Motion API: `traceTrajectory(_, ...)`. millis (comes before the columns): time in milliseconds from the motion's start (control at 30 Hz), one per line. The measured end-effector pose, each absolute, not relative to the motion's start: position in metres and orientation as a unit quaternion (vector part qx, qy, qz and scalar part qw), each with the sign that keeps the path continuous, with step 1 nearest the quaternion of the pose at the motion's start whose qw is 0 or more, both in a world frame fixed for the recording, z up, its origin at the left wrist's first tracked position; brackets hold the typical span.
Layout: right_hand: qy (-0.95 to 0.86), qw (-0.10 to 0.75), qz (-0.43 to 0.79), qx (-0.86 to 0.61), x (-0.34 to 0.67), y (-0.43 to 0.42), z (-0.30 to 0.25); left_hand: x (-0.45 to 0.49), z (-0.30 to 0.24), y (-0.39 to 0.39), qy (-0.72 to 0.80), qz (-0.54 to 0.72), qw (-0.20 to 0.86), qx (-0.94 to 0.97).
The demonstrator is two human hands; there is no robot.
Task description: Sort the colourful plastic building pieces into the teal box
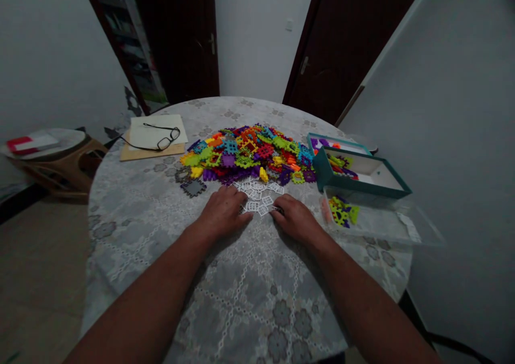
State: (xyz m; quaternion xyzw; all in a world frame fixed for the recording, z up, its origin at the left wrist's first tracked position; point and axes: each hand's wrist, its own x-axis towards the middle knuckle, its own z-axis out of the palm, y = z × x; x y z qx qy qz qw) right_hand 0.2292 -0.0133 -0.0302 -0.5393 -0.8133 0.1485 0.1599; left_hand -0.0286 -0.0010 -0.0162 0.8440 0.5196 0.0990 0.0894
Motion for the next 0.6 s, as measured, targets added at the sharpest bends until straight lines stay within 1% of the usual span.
traceTrajectory(200, -0.82, 0.193, 0.177, -0.509, 0.234, -0.01, -0.033, -0.011, -0.024, -0.003, 0.533, 0.109, 0.083, 0.835)
traceTrajectory(367, -0.842, 0.197, 0.198, -0.461, 0.239, -0.011, -0.03, -0.006, -0.027, -0.003, 0.532, 0.114, 0.113, 0.832)
traceTrajectory(500, -0.84, 0.202, 0.214, -0.456, 0.239, -0.011, -0.025, -0.005, -0.025, -0.001, 0.531, 0.119, 0.136, 0.828)
traceTrajectory(600, -0.827, 0.222, 0.24, -0.457, 0.235, -0.014, -0.023, -0.005, -0.023, -0.001, 0.535, 0.12, 0.151, 0.823)
